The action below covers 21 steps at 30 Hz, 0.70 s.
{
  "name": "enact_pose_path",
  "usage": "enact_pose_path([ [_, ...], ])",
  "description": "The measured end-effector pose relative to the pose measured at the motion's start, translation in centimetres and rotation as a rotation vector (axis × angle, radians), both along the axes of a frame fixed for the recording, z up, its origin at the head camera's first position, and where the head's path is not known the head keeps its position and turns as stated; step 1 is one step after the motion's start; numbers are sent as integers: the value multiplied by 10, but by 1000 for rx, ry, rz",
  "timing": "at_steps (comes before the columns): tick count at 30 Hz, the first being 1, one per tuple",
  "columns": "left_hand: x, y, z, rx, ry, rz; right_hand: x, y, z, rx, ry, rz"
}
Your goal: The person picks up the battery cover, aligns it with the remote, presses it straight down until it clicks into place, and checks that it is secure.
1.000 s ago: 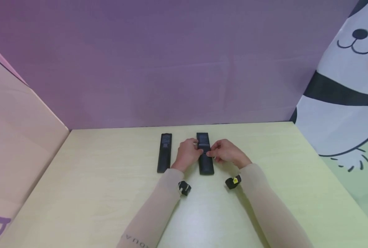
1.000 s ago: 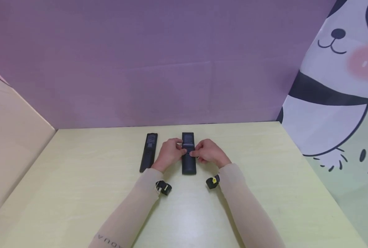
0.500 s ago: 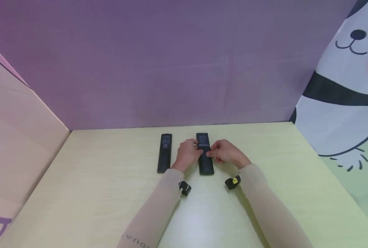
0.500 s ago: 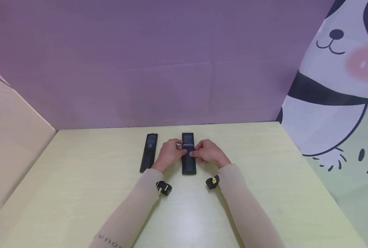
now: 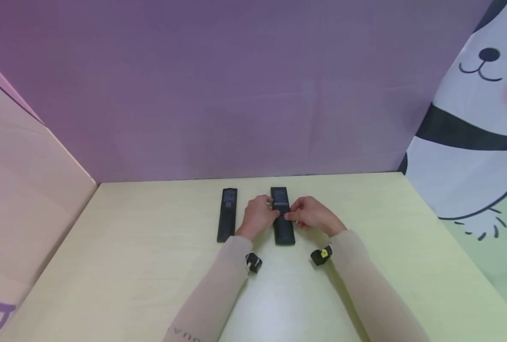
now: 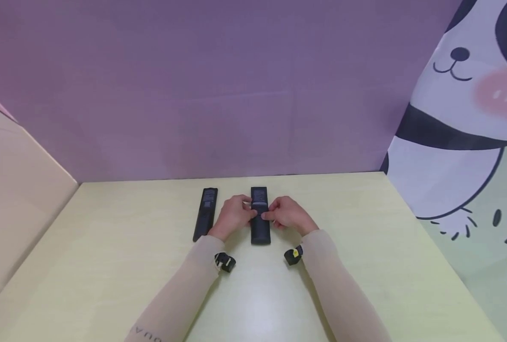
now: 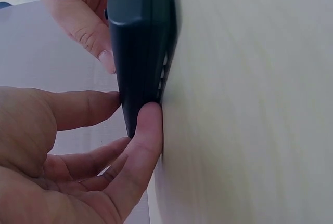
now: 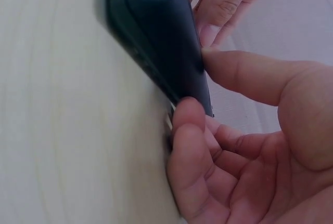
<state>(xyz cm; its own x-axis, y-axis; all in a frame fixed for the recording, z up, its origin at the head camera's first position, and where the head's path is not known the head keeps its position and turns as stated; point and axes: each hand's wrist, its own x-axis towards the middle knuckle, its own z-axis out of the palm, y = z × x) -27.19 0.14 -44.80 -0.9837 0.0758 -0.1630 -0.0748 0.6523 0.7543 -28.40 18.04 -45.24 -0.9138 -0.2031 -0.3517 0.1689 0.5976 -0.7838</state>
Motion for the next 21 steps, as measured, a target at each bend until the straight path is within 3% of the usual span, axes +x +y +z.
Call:
enact_pose_path([
  [10, 2, 4, -7, 3, -11, -3, 4, 5, -6, 8, -6, 4],
  [21, 1, 1, -8, 26, 34, 0, 5, 6, -5, -2, -8, 5],
])
